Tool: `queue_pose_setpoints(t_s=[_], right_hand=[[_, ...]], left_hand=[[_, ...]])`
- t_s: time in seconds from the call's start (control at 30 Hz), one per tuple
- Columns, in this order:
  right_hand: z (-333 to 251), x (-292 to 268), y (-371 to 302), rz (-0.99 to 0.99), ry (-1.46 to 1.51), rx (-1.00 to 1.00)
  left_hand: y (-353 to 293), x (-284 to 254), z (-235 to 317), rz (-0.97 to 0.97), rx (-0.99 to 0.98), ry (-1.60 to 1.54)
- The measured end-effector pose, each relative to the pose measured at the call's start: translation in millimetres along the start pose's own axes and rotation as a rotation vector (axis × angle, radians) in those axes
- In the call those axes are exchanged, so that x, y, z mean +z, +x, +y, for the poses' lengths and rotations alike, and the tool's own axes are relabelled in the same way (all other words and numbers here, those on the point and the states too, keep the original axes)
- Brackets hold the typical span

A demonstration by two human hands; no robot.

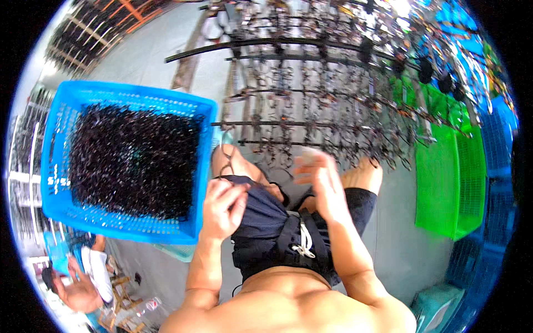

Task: The person repeatedly picks up pairs of eyeglasses from a blue basket and hangs them onto a metal rack with multiple hooks. The person handles the glasses one at a time, placing them on the rack in an organized manner.

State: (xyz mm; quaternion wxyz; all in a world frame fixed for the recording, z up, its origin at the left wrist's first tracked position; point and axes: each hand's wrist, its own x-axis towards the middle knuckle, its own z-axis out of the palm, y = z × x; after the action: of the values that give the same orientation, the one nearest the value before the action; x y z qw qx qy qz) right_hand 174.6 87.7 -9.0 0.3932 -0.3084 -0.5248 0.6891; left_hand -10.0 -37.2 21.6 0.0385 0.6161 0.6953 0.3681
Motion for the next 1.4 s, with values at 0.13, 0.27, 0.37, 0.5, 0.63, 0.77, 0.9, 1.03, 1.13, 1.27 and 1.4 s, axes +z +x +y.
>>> queue_pose_setpoints(t_s=[0.13, 0.27, 0.37, 0.5, 0.63, 0.77, 0.9, 1.03, 1.13, 1.27, 1.4], right_hand=[[-6.8, -15.2, 2.2, -0.410, -0.037, 0.405], [-22.0, -55.1, -10.3, -0.417, -0.059, 0.453], [-49.7, -115.2, -12.5, -0.067, -0.234, 0.252], [-26.3, -231.7, -3.6, 0.982, 0.152, -0.427], [-25.3, -285.8, 23.1, 1.016, 0.060, -0.342], [-33.5, -294.8, 40.9, 0.929, 0.023, -0.226], [-39.2, -292.0, 48.1, 0.972, 0.019, -0.168], [-31.5, -299.2, 51.8, 1.019, 0.039, -0.162], [-24.0, -296.6, 58.9, 1.004, 0.086, -0.244], [-14.6, -310.0, 50.0, 0.976, 0.107, -0.256], [-21.8, -329.6, 42.2, 0.840, -0.097, -0.091]], left_hand=[[13.0, 23.1, 25.1, -0.197, 0.281, 0.043], [13.8, 42.7, 28.4, -0.089, 0.201, -0.226], [-0.8, 55.3, 27.7, 0.240, 0.001, -0.488], [-5.8, 55.6, -0.5, 0.320, -0.233, -0.710], [3.1, 17.3, -58.9, 0.600, -0.607, -0.651], [-30.3, -19.6, -167.3, 0.632, -0.946, -0.720], [-53.0, -20.1, -200.8, 0.711, -1.197, -0.907], [-61.1, -3.5, -218.5, 0.627, -1.232, -0.736], [-94.8, -10.8, -285.5, 0.275, -1.296, -0.395], [-56.4, 12.2, -224.2, -0.209, -1.160, 0.463], [14.0, -8.6, -173.2, -0.259, -0.741, 0.470]])
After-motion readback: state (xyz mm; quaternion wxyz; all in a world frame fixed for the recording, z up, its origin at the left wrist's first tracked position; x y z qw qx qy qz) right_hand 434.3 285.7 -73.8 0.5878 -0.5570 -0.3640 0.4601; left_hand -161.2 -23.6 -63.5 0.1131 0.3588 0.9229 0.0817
